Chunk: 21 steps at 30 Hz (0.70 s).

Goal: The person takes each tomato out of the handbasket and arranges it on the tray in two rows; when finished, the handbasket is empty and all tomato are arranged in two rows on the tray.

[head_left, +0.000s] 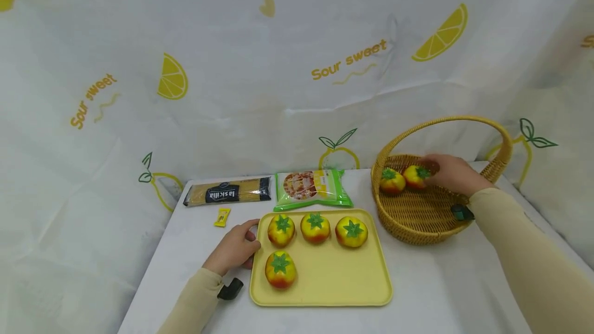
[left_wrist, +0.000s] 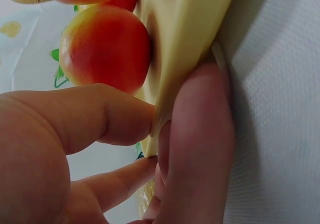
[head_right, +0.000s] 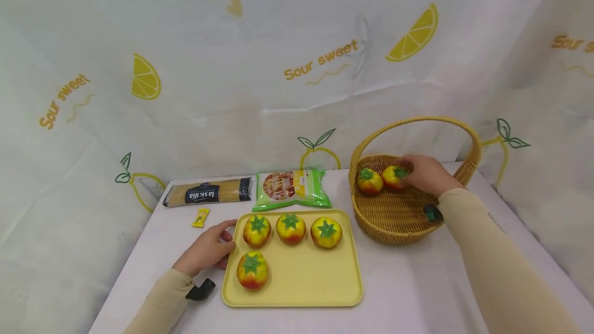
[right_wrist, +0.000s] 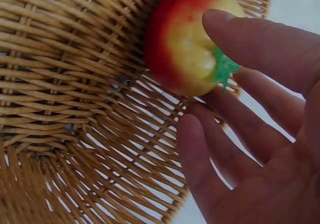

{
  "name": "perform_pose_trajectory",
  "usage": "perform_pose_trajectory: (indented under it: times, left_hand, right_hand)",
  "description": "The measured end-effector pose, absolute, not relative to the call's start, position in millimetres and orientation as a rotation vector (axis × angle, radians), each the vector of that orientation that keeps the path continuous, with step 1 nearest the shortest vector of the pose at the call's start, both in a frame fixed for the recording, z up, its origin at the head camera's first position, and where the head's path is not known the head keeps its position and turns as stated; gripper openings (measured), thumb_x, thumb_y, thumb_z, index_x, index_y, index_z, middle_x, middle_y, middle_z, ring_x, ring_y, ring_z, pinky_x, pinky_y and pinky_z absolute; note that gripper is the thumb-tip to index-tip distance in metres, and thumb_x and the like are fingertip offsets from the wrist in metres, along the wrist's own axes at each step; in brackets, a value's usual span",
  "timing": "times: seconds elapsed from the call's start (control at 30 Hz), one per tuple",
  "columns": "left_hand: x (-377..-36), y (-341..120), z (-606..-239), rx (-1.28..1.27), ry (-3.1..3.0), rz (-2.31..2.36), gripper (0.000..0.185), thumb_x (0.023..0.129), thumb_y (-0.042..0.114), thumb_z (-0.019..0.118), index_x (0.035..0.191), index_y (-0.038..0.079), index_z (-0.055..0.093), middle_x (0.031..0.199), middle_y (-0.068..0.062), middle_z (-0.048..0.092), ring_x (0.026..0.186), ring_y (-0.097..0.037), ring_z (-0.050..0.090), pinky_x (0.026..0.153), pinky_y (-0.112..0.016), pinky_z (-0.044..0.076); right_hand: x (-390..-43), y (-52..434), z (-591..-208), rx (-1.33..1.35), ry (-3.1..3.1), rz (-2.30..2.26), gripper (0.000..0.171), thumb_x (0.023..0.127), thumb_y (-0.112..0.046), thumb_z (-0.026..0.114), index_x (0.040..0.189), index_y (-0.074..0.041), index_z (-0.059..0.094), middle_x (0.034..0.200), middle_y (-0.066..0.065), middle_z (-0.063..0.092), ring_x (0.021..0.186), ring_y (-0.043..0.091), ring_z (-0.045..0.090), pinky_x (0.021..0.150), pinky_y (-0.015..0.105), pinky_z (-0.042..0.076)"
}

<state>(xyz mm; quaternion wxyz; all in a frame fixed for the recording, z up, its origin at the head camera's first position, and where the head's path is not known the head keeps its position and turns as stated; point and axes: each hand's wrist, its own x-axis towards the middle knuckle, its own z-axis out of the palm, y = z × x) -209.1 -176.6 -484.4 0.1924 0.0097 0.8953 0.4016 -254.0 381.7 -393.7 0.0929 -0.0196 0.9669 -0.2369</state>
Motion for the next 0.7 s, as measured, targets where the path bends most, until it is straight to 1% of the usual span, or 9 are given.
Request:
perform_pose_trajectory:
  times: [0.17,0.27,0.4,0.57,0.7]
  left_hand:
    - [-208,-175,-482,0.024,2.523,1.105,0.066,0.096,0.014,0.069,0.16,0.015,0.051,0.114,-0.01,0.062,0.075,-0.021,0.064,0.06,-0.03,0.063]
    - [-207,-176,-482,0.022,2.526,1.114,0.066,0.096,0.014,0.069,0.16,0.015,0.051,0.115,-0.01,0.062,0.075,-0.021,0.064,0.06,-0.03,0.063]
    - [-207,-176,-484,0.038,2.523,1.136,0.066,0.096,0.013,0.069,0.16,0.014,0.051,0.115,-0.012,0.063,0.073,-0.021,0.064,0.059,-0.031,0.064]
    - [-207,-175,-486,0.042,2.521,1.134,0.066,0.097,0.013,0.069,0.16,0.015,0.051,0.116,-0.012,0.063,0.071,-0.02,0.065,0.059,-0.03,0.064]
    - [-207,-176,-485,0.041,2.527,1.128,0.066,0.097,0.013,0.069,0.16,0.015,0.05,0.116,-0.012,0.062,0.071,-0.021,0.064,0.059,-0.03,0.063]
  right_hand:
    - [-259,389,-403,-0.042,2.846,-0.719,0.069,0.097,-0.022,0.078,0.154,0.007,0.051,0.148,0.038,0.055,0.132,0.056,0.054,0.107,0.073,0.048]
    - [-262,387,-406,-0.037,2.85,-0.724,0.072,0.096,-0.026,0.08,0.153,0.007,0.051,0.152,0.038,0.052,0.138,0.06,0.049,0.114,0.075,0.042]
    - [-265,384,-409,-0.033,2.876,-0.682,0.076,0.093,-0.028,0.084,0.15,0.01,0.052,0.153,0.039,0.05,0.141,0.062,0.044,0.117,0.077,0.038]
    - [-265,382,-411,-0.034,2.906,-0.629,0.073,0.091,-0.026,0.086,0.146,0.012,0.054,0.15,0.04,0.052,0.137,0.063,0.047,0.113,0.077,0.041]
    - [-263,381,-407,-0.038,2.912,-0.61,0.073,0.092,-0.028,0.085,0.145,0.012,0.055,0.147,0.04,0.054,0.134,0.062,0.05,0.112,0.077,0.042]
